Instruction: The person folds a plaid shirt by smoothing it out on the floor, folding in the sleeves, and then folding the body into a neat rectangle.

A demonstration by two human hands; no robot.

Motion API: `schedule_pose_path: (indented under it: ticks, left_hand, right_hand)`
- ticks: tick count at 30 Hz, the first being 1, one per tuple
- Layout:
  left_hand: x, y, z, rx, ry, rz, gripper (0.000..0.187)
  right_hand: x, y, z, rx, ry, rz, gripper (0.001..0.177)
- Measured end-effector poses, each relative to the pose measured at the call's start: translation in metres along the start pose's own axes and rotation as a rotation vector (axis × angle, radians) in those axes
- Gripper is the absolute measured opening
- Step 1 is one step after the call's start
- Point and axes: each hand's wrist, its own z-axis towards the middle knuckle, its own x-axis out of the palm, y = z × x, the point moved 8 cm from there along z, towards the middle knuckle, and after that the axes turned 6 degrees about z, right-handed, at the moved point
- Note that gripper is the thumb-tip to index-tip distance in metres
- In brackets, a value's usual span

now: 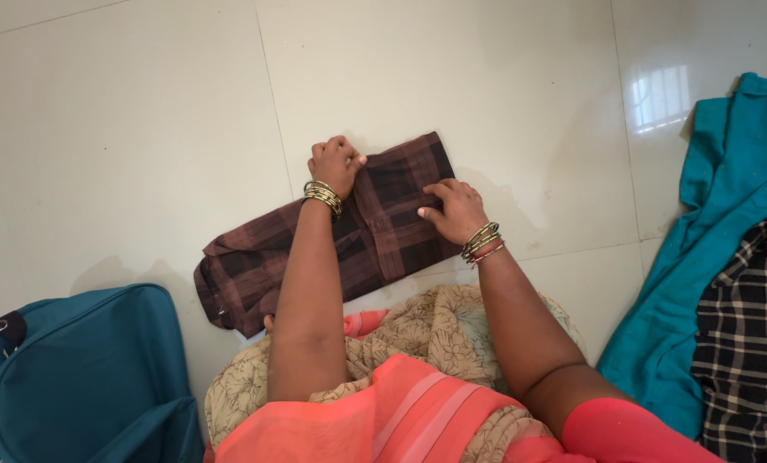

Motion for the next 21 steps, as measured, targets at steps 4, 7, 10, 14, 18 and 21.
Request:
schedule_pose_path:
  ticks: [4, 7, 10, 14, 18, 21]
  left_hand:
    - [-0.014, -0.008, -0.005, 0.013, -0.046, -0.070, 0.027]
    - [-0.010, -0.003, -0.010, -0.097, 0.063, -0.282, 0.029]
    - [-0.005, 0.004, -0.011, -0.171, 0.095, -0.293, 0.033]
    - [-0.007, 0.005, -0.011, -0.134, -0.003, -0.019, 0.041]
    - [-0.004, 0.007, -0.013, -0.239, -0.079, 0.110, 0.045]
    - [-0.004, 0.005, -0.015, -0.257, -0.237, 0.127, 0.040]
  right_hand:
    - [0.000, 0.001, 0.001, 0.005, 0.008, -0.001, 0.047]
    - [0.002, 0.001, 0.001, 0.022, 0.024, -0.010, 0.048]
    - [0.003, 0.001, 0.002, 0.025, 0.031, -0.013, 0.048]
    - [0.003, -0.001, 0.002, 0.029, 0.037, -0.005, 0.049]
    - [0.005, -0.002, 0.002, 0.044, 0.046, -0.014, 0.049]
    - [0.005, -0.001, 0.003, 0.043, 0.042, -0.015, 0.049]
